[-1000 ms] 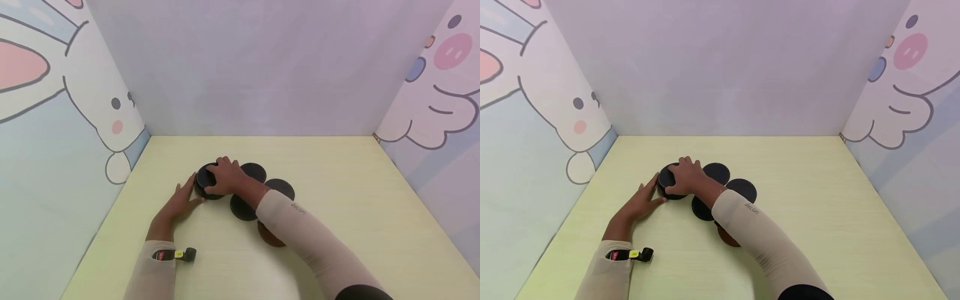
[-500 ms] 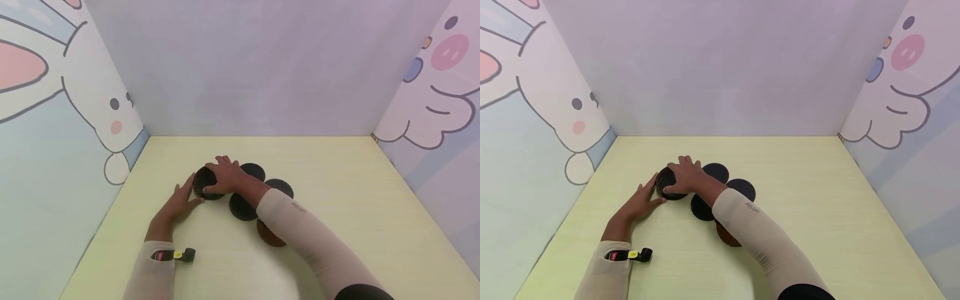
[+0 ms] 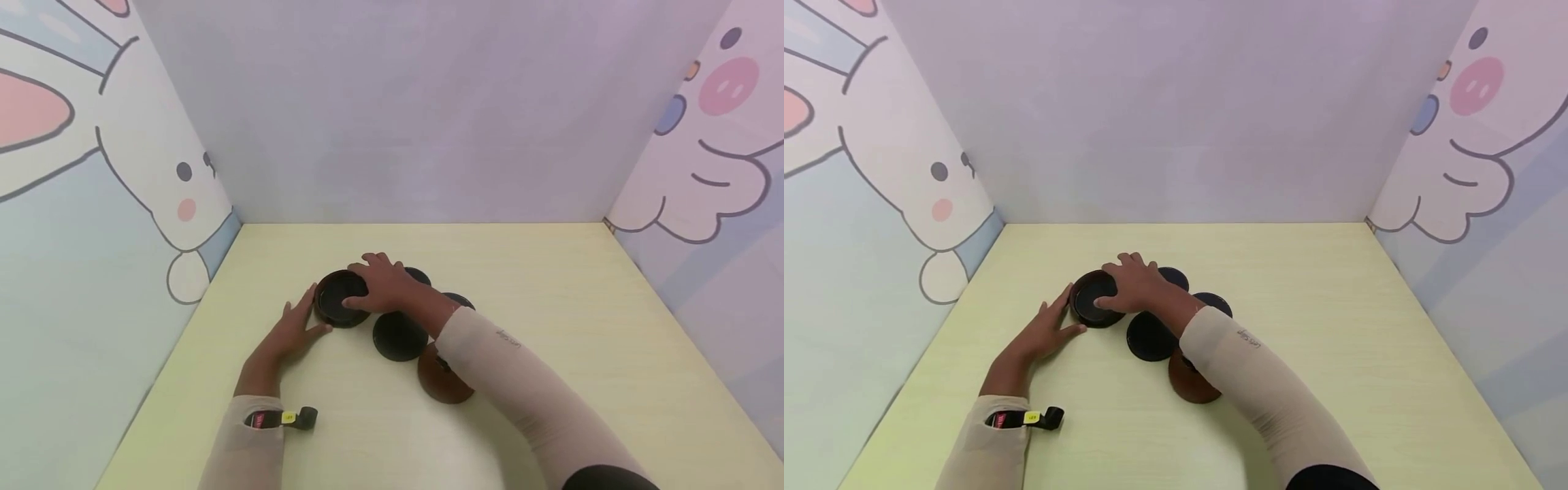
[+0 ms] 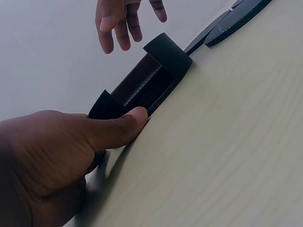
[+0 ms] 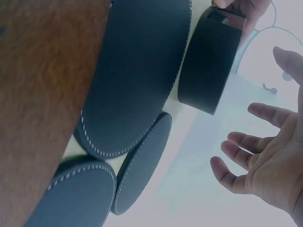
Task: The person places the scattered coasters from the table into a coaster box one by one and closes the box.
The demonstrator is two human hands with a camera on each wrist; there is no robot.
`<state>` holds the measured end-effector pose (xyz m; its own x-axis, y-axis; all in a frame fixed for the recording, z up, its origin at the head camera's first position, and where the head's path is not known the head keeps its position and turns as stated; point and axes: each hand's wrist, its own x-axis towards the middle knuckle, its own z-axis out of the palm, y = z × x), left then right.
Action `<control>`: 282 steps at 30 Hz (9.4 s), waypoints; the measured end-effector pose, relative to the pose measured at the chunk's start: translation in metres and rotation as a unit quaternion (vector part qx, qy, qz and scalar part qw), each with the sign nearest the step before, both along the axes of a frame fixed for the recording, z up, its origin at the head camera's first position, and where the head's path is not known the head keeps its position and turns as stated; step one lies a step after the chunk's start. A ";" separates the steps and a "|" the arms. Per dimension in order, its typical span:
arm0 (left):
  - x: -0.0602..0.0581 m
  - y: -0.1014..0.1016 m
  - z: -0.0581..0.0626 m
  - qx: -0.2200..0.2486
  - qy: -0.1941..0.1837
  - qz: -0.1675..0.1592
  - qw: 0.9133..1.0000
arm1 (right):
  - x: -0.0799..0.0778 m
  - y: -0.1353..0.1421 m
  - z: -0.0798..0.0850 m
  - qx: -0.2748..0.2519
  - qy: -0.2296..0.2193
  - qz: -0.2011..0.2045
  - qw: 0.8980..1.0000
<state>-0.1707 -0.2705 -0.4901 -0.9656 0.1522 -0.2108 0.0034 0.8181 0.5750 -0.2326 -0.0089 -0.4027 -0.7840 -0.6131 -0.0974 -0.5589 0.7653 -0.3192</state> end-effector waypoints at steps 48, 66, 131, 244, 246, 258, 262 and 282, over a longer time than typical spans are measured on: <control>0.000 -0.001 0.005 0.011 0.020 -0.018 1.000 | 0.035 0.120 -0.010 0.087 -0.083 -0.133 0.984; 0.000 -0.002 0.002 0.013 0.018 -0.018 1.000 | 0.042 0.121 -0.018 0.080 -0.068 -0.132 0.986; -0.001 -0.002 -0.002 0.011 0.007 -0.008 1.000 | 0.030 0.136 -0.020 0.056 -0.006 -0.127 0.990; 0.001 -0.001 -0.001 0.017 -0.006 0.008 1.000 | 0.004 -0.054 0.001 0.099 0.069 0.010 0.993; 0.001 -0.001 -0.001 0.015 -0.003 0.007 1.000 | 0.004 -0.055 0.000 0.107 0.070 0.011 0.992; 0.001 0.001 0.000 0.008 -0.001 0.004 1.000 | 0.003 -0.049 -0.001 0.108 0.082 -0.003 0.991; 0.000 0.000 -0.002 0.005 -0.002 0.005 1.000 | 0.000 -0.043 0.004 0.087 0.079 -0.010 0.993; 0.002 0.001 -0.001 0.009 -0.004 0.004 1.000 | -0.035 0.010 -0.007 0.038 0.024 -0.098 0.994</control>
